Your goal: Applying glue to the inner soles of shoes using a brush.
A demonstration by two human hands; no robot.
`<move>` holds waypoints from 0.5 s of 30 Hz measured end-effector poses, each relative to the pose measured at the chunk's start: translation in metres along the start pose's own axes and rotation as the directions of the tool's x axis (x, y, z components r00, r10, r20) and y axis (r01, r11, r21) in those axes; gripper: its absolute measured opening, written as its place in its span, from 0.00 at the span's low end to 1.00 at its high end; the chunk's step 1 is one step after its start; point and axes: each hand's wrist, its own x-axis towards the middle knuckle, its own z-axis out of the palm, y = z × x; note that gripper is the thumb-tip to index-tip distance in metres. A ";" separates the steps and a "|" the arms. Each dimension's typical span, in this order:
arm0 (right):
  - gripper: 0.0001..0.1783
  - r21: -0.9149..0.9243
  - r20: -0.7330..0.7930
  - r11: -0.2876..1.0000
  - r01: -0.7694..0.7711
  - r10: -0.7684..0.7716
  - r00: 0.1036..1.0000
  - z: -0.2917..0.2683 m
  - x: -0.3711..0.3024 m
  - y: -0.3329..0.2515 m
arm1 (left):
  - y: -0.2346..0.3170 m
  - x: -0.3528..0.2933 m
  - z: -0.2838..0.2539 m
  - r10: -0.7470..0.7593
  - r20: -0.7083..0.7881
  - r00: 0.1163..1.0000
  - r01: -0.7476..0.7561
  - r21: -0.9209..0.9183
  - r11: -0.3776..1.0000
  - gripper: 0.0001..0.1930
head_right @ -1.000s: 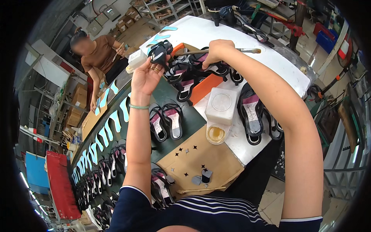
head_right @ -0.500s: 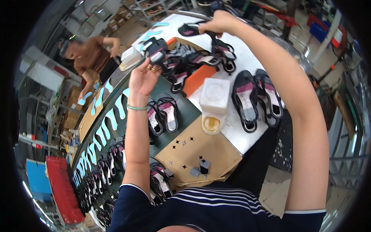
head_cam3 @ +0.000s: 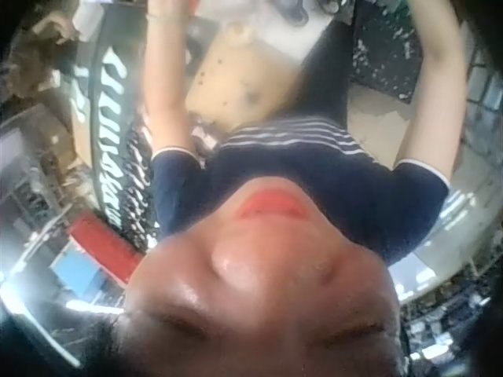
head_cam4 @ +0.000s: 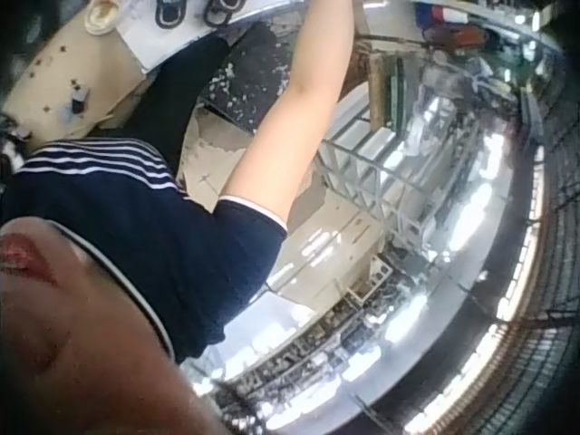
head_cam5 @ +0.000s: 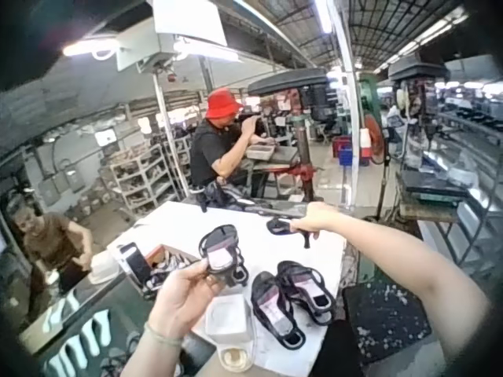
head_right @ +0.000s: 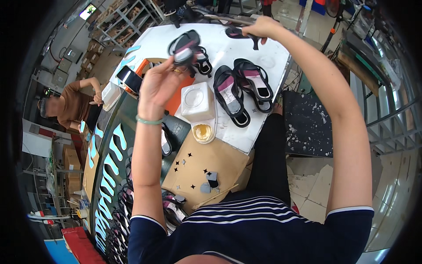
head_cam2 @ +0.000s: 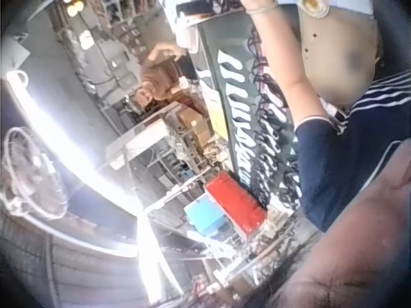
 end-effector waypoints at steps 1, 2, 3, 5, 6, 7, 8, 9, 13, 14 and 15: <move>0.28 0.006 -0.010 0.999 -0.047 0.047 0.999 0.006 0.010 0.024 | -0.013 0.016 0.008 -0.040 0.025 0.999 0.040 -0.001 0.999 0.21; 0.27 -0.041 -0.018 0.992 -0.118 0.117 0.993 0.010 0.011 0.036 | -0.026 0.026 0.023 -0.052 -0.029 0.998 0.052 0.018 0.998 0.19; 0.27 -0.033 -0.004 0.986 -0.161 0.161 0.987 0.011 0.007 0.041 | -0.037 0.034 0.037 -0.058 -0.090 0.994 0.061 0.038 0.997 0.18; 0.27 -0.039 -0.025 0.975 -0.219 0.218 0.976 0.015 0.004 0.058 | -0.056 0.058 0.050 -0.121 -0.095 0.988 0.117 -0.041 0.992 0.15; 0.28 -0.006 -0.039 0.967 -0.255 0.254 0.966 0.017 0.005 0.076 | -0.072 0.077 0.054 -0.143 -0.104 0.984 0.139 -0.051 0.989 0.15; 0.29 0.026 -0.049 0.960 -0.279 0.280 0.959 0.020 0.007 0.091 | -0.084 0.090 0.063 -0.163 -0.125 0.979 0.156 -0.059 0.986 0.13; 0.30 0.047 -0.104 0.952 -0.303 0.306 0.946 0.024 0.008 0.107 | -0.098 0.106 0.070 -0.189 -0.142 0.972 0.179 -0.081 0.981 0.12; 0.31 0.055 -0.050 0.937 -0.345 0.348 0.936 0.029 0.009 0.115 | -0.108 0.121 0.071 -0.207 -0.170 0.963 0.191 -0.104 0.976 0.12; 0.36 0.011 -0.057 0.931 -0.365 0.365 0.929 0.057 0.002 0.143 | -0.152 0.183 0.053 -0.261 -0.219 0.940 0.232 -0.150 0.961 0.09; 0.37 0.082 -0.001 0.910 -0.406 0.408 0.913 0.060 0.002 0.142 | -0.164 0.195 0.047 -0.295 -0.239 0.925 0.269 -0.137 0.953 0.09; 0.33 0.124 -0.039 0.909 -0.399 0.406 0.913 0.063 0.002 0.139 | -0.174 0.207 0.043 -0.326 -0.260 0.909 0.303 -0.126 0.945 0.09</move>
